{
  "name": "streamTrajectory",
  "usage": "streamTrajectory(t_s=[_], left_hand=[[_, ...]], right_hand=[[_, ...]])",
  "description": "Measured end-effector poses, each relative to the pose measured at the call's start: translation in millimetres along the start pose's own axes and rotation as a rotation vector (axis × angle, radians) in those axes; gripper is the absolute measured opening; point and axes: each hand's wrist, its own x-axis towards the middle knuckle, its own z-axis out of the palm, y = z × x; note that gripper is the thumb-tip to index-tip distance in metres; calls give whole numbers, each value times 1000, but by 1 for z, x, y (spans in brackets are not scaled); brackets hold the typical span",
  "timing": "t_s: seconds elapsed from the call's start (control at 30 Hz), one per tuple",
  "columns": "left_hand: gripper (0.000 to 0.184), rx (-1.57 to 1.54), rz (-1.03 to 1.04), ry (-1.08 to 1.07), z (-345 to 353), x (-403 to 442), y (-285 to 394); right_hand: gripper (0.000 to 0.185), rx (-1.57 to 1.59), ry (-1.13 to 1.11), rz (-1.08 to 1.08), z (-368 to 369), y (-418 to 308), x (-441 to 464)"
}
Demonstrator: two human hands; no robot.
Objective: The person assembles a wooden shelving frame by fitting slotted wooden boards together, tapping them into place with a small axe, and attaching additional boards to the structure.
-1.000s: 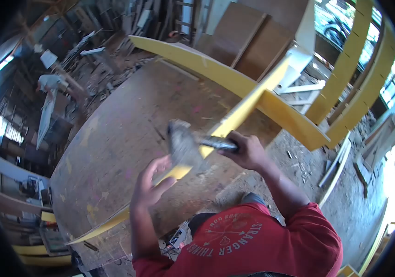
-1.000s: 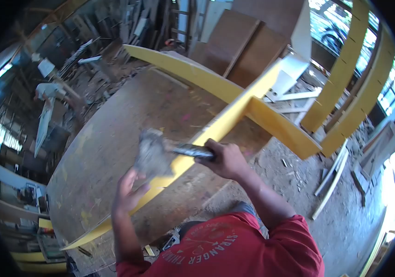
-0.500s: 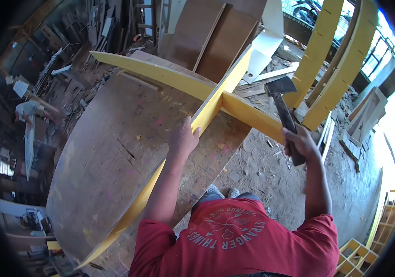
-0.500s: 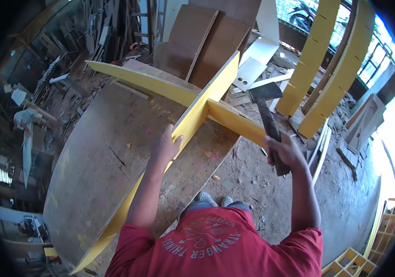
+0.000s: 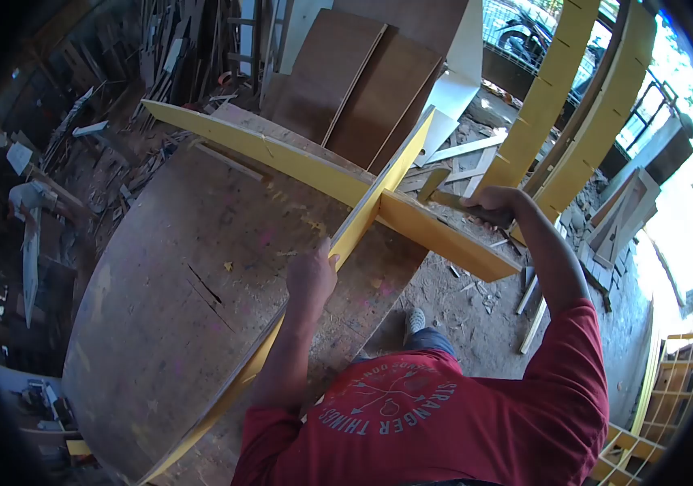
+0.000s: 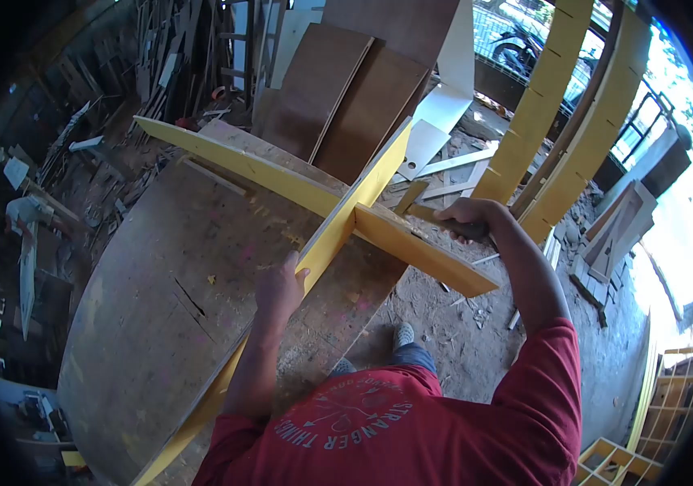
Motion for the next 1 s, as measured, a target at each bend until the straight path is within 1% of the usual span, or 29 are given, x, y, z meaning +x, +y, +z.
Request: streamTrajectory(t_s=[0.03, 0.07, 0.1, 0.17, 0.27, 0.3, 0.37, 0.4, 0.43, 0.5, 0.6, 0.7, 0.83, 0.93, 1.0], left_hand=[[28, -7, -8, 7, 1, -2, 0], [29, -14, -20, 8, 2, -7, -2], [30, -22, -31, 15, 1, -10, -3], [30, -12, -119, 4, -10, -23, -8], [31, 52, -227, -131, -18, -41, -13], [32, 70, -254, -158, -20, -33, -12], [33, 66, -272, -130, -19, -20, 5], [33, 51, -268, -113, -17, -9, 15], [33, 33, -262, -97, -14, 1, 21], [34, 32, -327, -131, -6, 16, 27], [34, 39, -356, -152, -5, 20, 28], [34, 63, -360, -150, -7, 18, 31], [35, 79, -305, -81, 4, 17, 24], [36, 92, -290, -60, 4, 15, 25], [40, 64, -315, -95, 5, 18, 25]], right_hand=[[47, -24, -48, 42, 1, -7, 11], [46, -245, -54, 34, 16, -27, -3], [47, -276, -151, 0, 22, -23, 1], [48, -347, -332, -84, 17, -22, 14], [47, -241, -443, -49, 19, -16, 24], [45, -264, -416, -95, 21, -18, 24], [42, -306, -358, -191, 36, -10, 17], [37, -313, -369, -231, 39, 1, 22], [37, -297, -322, -255, 46, 8, 15], [40, -391, -185, -296, 55, 14, -10], [41, -480, 38, -474, 55, 27, -51], [44, -570, 345, -821, 60, 9, -91], [46, -449, 595, -1160, 86, -40, -109], [42, -511, 585, -982, 101, -50, -92], [40, -703, 490, -807, 99, -37, -57]])
